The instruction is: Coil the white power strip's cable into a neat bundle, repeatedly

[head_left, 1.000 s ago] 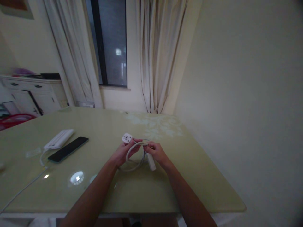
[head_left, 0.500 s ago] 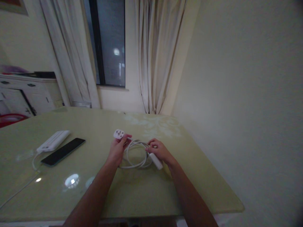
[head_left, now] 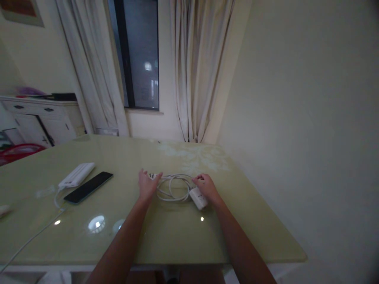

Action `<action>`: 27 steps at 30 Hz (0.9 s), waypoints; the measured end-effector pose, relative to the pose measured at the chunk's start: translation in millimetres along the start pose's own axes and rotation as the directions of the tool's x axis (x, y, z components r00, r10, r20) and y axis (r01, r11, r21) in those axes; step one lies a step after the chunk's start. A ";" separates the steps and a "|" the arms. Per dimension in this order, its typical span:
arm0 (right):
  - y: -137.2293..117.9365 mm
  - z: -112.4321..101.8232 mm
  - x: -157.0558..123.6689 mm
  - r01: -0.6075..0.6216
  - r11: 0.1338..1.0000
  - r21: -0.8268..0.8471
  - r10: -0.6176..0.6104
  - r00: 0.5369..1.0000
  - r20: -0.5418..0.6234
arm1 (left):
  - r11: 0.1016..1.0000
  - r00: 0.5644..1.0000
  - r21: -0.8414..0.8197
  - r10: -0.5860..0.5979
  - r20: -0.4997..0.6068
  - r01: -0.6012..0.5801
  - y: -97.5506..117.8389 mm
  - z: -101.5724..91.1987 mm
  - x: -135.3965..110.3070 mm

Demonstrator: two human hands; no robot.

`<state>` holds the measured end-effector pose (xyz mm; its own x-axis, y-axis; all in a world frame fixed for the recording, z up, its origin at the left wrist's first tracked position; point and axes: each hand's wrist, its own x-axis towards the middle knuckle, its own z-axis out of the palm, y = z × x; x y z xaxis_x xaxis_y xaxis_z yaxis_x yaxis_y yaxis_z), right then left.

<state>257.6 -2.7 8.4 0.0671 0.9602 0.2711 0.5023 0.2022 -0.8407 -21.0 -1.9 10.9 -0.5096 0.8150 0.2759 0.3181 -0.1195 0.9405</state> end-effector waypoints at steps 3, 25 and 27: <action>3.3 2.5 0.9 -0.085 0.996 0.025 0.084 0.994 0.073 | 0.934 0.948 0.243 0.296 -0.119 -0.261 10.8 -2.6 -7.6; -9.0 27.1 -8.5 -0.003 0.960 0.279 -0.007 0.999 0.033 | 0.664 0.944 0.674 0.278 0.178 -0.323 -21.4 -26.9 12.7; -13.2 27.1 -11.1 0.016 0.972 0.235 -0.032 0.998 0.063 | 0.666 0.949 0.699 0.309 0.057 -0.259 -17.3 -35.8 16.5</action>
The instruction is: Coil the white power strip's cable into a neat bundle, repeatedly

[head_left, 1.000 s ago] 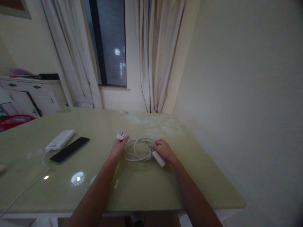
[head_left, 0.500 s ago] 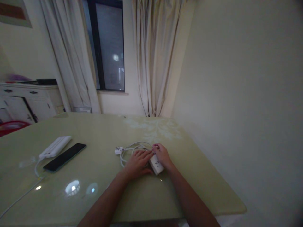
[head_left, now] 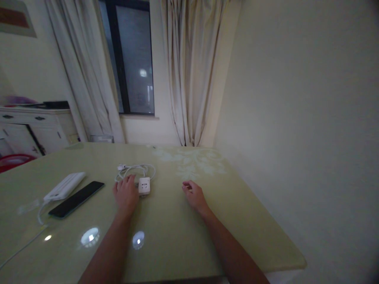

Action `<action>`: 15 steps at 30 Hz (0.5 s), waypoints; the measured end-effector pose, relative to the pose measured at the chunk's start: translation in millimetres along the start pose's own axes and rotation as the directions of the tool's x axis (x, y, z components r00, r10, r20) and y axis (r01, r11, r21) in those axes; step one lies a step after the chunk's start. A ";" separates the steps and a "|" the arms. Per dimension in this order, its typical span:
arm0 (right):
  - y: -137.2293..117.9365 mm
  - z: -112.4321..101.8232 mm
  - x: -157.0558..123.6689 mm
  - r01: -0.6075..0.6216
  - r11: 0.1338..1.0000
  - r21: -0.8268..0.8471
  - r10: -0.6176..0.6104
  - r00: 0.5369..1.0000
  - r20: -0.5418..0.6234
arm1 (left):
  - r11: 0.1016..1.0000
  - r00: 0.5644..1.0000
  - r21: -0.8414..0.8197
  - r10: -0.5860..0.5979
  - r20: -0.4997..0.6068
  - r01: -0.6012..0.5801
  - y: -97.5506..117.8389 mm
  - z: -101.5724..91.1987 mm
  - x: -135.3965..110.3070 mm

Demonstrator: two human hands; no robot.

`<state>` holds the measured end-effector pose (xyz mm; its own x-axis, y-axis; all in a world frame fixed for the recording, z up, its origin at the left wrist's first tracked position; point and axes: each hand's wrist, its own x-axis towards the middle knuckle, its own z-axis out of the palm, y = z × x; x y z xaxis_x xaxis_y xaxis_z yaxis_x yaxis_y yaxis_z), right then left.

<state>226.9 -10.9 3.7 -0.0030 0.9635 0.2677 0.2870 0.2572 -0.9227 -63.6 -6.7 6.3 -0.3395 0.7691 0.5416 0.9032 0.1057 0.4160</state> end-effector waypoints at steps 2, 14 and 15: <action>-4.3 2.1 -3.2 0.042 0.995 -0.090 -0.038 0.998 0.048 | 0.994 0.998 -0.105 0.025 -0.065 -0.032 8.4 -7.0 -1.4; 16.3 34.5 -20.7 0.576 0.741 -0.345 -0.376 0.782 0.497 | 0.573 0.669 -0.738 0.708 0.227 -0.356 127.5 -6.3 -77.7; 14.5 36.4 -20.5 0.580 0.734 -0.353 -0.374 0.779 0.503 | 0.574 0.674 -0.738 0.704 0.224 -0.355 124.2 -8.4 -75.3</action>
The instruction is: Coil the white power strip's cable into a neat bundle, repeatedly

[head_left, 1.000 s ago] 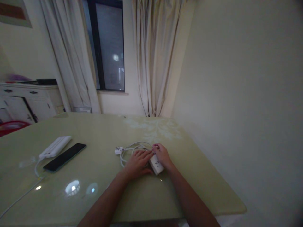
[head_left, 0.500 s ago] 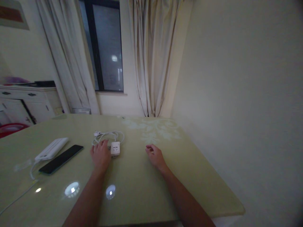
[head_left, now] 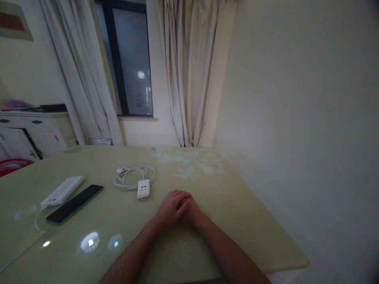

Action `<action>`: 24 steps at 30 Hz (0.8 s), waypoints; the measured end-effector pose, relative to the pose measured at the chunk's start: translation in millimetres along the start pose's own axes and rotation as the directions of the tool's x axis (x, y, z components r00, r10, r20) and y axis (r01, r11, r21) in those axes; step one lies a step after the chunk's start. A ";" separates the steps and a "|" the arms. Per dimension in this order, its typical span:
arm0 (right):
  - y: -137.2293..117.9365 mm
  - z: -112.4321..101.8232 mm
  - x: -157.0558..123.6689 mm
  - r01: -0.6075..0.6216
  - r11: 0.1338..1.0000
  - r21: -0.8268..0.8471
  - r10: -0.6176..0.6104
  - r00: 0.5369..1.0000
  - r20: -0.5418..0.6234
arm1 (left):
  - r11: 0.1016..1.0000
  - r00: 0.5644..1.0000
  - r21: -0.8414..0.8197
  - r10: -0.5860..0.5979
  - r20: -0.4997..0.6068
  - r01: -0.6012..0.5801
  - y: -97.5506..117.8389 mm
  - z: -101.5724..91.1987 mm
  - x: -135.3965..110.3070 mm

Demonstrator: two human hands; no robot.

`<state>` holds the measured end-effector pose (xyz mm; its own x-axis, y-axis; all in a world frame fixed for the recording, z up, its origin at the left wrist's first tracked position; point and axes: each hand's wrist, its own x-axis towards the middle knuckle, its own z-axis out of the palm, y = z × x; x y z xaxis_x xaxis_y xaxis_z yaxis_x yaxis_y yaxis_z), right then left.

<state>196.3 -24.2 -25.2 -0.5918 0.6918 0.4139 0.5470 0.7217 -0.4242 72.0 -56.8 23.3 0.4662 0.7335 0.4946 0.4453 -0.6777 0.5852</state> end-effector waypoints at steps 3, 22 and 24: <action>-8.5 -1.3 6.0 -0.029 0.999 -0.021 0.029 1.000 0.008 | 0.999 0.999 0.035 -0.005 -0.050 0.007 -4.8 -11.4 -4.4; -21.1 -19.3 1.4 -0.089 0.996 -0.008 0.088 0.995 -0.052 | 0.971 0.983 -0.222 -0.124 -0.137 0.092 -15.5 -6.1 -6.5; -24.0 -29.4 -0.6 -0.038 0.993 0.115 0.055 0.988 -0.142 | 0.906 0.942 -0.388 -0.264 -0.208 0.168 -23.9 -6.0 -6.1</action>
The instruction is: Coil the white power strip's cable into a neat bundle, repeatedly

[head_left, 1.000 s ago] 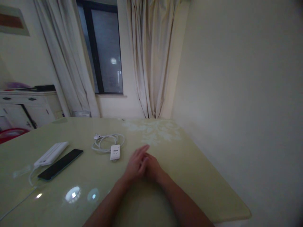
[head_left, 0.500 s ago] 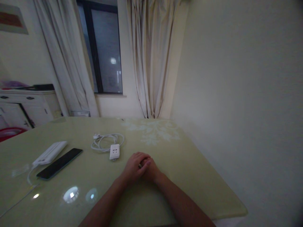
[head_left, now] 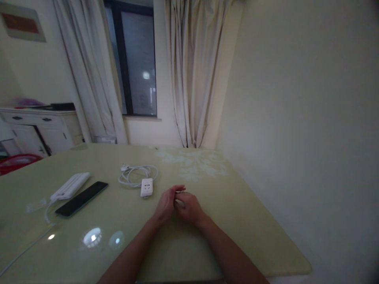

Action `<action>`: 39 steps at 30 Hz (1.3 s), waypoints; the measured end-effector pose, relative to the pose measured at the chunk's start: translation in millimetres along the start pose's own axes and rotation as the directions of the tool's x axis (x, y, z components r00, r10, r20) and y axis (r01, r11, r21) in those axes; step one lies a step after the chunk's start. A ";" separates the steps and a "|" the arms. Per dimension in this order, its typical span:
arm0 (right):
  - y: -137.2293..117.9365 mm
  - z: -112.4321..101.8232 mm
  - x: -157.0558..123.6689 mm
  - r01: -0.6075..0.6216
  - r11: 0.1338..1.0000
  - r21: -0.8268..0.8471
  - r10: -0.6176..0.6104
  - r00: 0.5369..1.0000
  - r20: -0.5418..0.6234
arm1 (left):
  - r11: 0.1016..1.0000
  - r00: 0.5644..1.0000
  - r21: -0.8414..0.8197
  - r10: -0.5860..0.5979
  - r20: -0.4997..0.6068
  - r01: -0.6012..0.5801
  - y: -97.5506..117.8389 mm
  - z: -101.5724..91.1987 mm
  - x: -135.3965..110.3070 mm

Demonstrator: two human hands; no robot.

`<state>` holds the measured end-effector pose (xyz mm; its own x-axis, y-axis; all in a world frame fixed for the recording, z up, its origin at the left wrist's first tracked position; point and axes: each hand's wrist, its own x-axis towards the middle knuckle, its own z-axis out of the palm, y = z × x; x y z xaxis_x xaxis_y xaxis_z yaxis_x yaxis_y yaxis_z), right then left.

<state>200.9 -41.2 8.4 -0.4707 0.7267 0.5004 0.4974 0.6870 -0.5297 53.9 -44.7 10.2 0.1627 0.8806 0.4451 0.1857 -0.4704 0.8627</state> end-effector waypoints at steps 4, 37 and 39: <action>-6.3 -16.6 2.0 0.057 0.980 0.192 -0.017 0.979 -0.202 | 0.993 0.991 -0.063 -0.109 -0.074 0.104 -10.5 -8.5 6.1; -3.5 -17.3 4.4 -0.141 0.973 0.184 0.170 0.974 -0.152 | 0.877 0.995 0.477 0.093 -0.039 -0.063 -7.4 -22.0 8.1; -0.2 -13.3 3.3 -0.151 0.981 0.123 0.166 0.978 -0.125 | 0.825 0.971 0.565 0.137 -0.198 -0.002 -5.8 -32.8 12.9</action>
<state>209.0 -39.0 19.3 -0.2865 0.8251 0.4869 0.4690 0.5640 -0.6797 23.1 -28.8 18.8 -0.0083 0.8015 0.5980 0.7003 -0.4222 0.5756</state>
